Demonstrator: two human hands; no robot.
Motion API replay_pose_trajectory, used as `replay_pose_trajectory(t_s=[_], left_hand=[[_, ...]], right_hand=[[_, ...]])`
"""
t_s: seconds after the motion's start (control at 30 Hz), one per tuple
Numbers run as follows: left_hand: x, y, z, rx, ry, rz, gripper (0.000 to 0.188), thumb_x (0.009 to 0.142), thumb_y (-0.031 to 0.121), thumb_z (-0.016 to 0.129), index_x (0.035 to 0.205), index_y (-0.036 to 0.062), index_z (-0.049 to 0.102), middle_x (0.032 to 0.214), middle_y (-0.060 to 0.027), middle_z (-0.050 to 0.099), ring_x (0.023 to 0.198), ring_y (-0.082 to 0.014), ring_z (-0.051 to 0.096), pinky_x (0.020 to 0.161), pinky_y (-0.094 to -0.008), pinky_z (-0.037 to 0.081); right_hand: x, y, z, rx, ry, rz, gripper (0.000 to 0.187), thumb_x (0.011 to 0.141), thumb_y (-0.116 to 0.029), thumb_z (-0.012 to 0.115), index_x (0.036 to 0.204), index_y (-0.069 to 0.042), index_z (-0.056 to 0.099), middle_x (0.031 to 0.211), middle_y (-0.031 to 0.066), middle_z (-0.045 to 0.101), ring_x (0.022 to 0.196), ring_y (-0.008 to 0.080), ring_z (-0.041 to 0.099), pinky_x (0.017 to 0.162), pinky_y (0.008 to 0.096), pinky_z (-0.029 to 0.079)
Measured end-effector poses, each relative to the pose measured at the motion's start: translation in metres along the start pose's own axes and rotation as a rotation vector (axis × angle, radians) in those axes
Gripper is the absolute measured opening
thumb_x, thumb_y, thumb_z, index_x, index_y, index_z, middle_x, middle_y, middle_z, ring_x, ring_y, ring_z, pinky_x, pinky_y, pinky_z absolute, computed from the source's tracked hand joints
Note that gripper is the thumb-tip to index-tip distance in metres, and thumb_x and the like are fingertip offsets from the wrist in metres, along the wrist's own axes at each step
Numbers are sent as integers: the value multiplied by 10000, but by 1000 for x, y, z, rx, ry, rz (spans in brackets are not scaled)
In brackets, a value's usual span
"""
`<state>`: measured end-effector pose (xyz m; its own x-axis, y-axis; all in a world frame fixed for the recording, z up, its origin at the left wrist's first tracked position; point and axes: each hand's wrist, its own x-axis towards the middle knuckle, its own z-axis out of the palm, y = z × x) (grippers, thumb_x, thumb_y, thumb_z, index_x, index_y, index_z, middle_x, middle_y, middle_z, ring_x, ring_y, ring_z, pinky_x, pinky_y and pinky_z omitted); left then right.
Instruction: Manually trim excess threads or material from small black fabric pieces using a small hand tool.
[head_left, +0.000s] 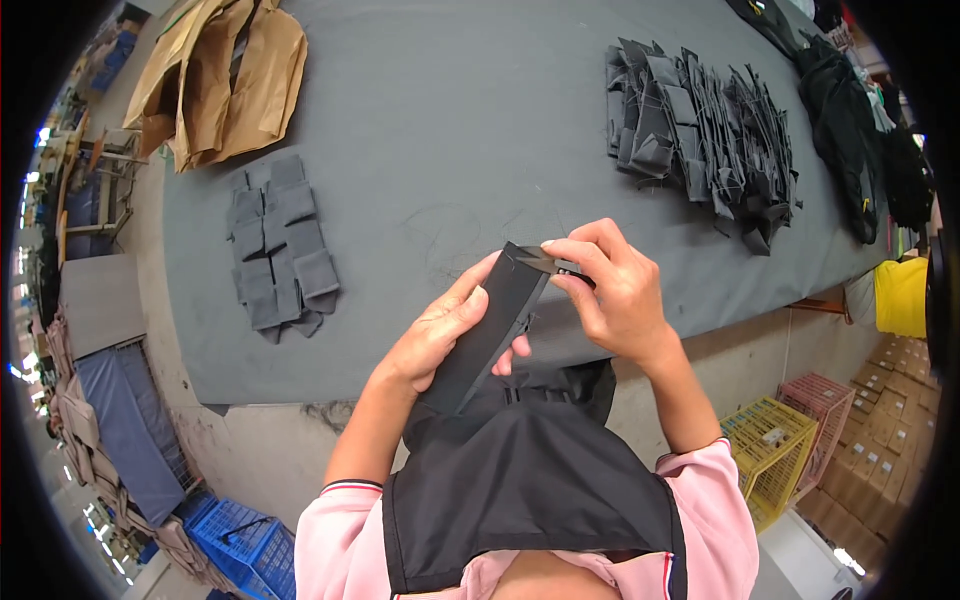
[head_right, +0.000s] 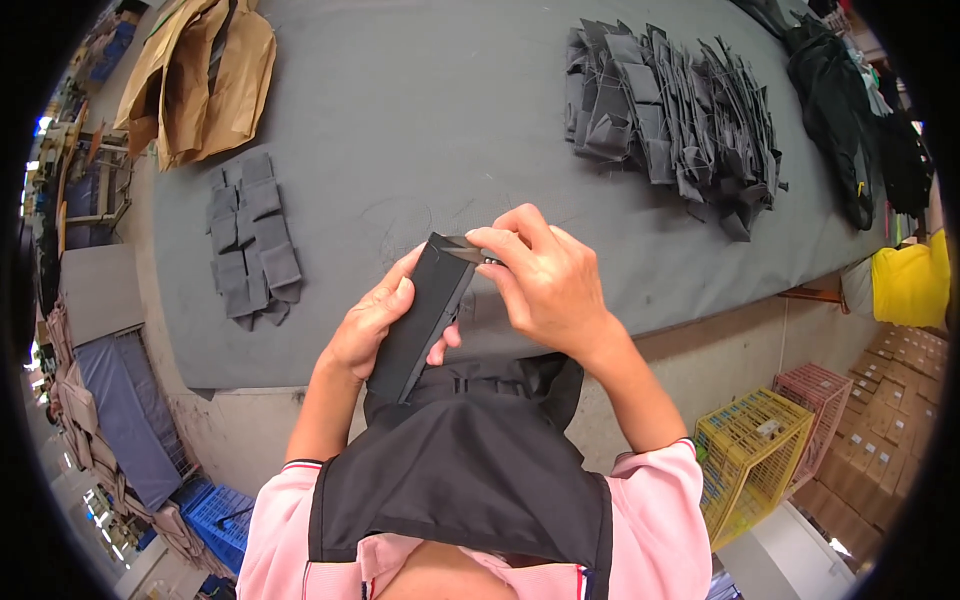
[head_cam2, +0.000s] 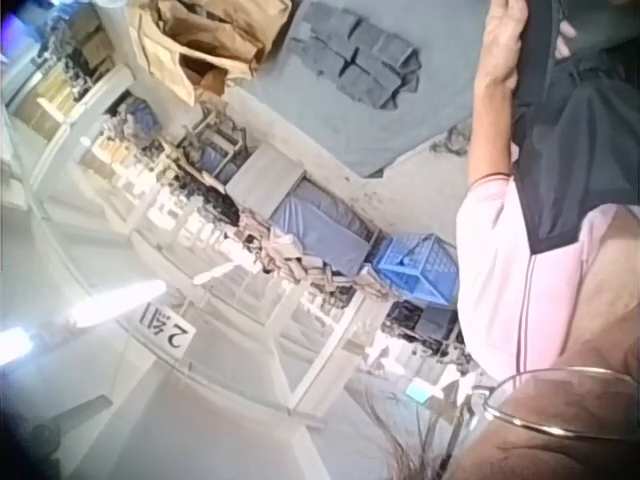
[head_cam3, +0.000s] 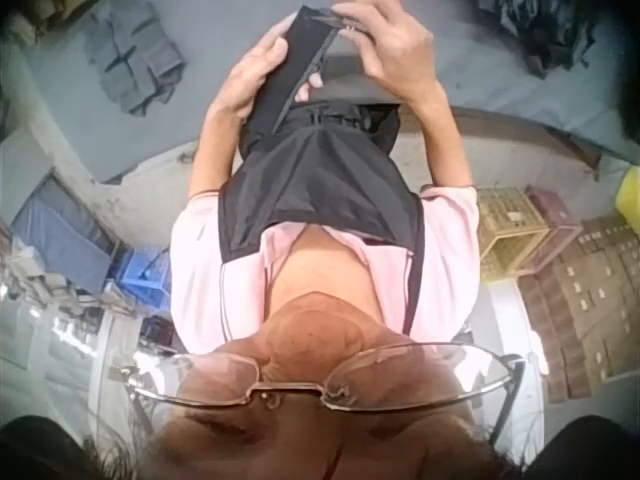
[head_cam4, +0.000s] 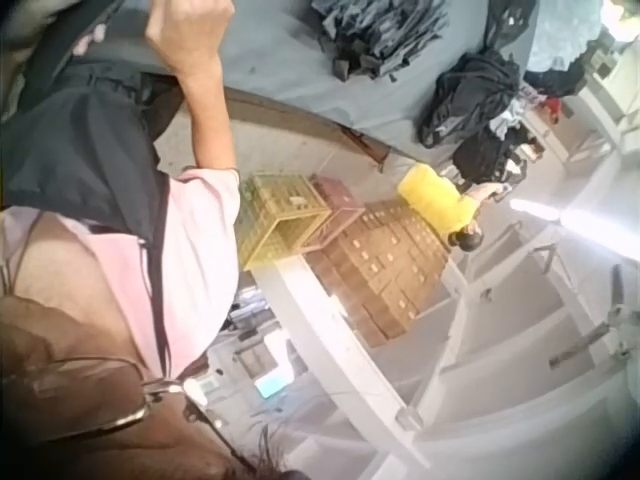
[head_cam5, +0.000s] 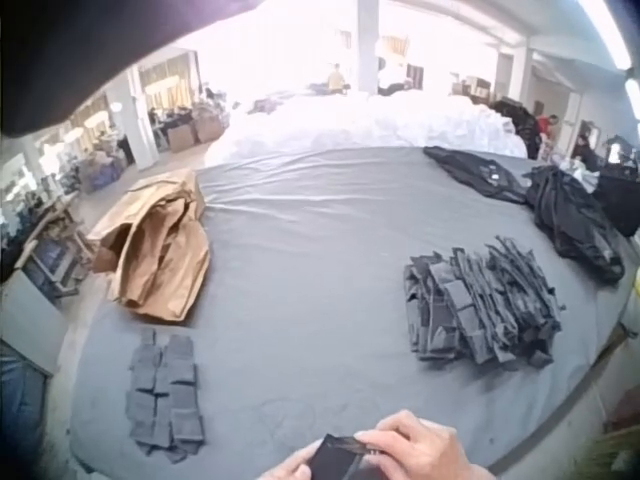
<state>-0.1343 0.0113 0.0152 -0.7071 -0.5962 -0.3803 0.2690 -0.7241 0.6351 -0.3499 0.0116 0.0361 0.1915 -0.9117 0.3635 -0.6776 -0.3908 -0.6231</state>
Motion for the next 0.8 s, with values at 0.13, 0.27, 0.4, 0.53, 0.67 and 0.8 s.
replay_pose_trajectory(t_s=[0.13, 0.27, 0.4, 0.53, 0.67, 0.8], left_hand=[[-5, 2, -1, -8, 15, -74, 614, 977, 370, 419, 1467, 102, 165, 816, -176, 630, 621, -196, 618, 597, -294, 519], [-8, 6, -3, 24, 22, -127, 602, 969, 347, 442, 1454, 81, 205, 779, -155, 611, 604, -210, 625, 561, -305, 525], [-10, 12, -2, 95, 44, -183, 593, 971, 348, 446, 1449, 71, 230, 741, -145, 624, 584, -180, 614, 576, -278, 511], [-11, 14, -2, 96, 10, -204, 587, 973, 343, 445, 1446, 64, 237, 740, -138, 622, 580, -171, 608, 574, -274, 505], [-9, 11, -2, 107, -12, -192, 571, 977, 339, 436, 1443, 64, 251, 738, -123, 619, 577, -160, 600, 574, -267, 496], [-9, 15, 2, 155, -2, -221, 570, 979, 342, 433, 1442, 63, 253, 742, -113, 620, 577, -152, 597, 579, -261, 492]], right_hand=[[6, 2, -8, 24, -137, -115, 300, 679, -17, 689, 967, -71, 624, 826, 62, 551, 606, 210, 557, 532, 312, 442], [4, 5, -7, 49, -158, -126, 291, 678, -50, 704, 955, -75, 616, 812, 50, 527, 620, 213, 555, 551, 326, 442], [0, 3, -7, 87, -147, -112, 289, 682, -40, 700, 956, -72, 615, 793, 57, 519, 601, 214, 551, 544, 329, 447], [-7, 2, -3, 45, -103, -117, 299, 687, 19, 681, 977, -47, 649, 794, 81, 562, 602, 211, 556, 523, 310, 448], [-10, -3, -2, 252, 9, 93, 252, 725, 30, 649, 971, -28, 650, 781, 78, 553, 619, 175, 533, 536, 279, 434], [-8, -2, -9, 233, -170, 134, 239, 745, 39, 627, 975, -18, 650, 774, 78, 542, 642, 154, 511, 556, 265, 421]])
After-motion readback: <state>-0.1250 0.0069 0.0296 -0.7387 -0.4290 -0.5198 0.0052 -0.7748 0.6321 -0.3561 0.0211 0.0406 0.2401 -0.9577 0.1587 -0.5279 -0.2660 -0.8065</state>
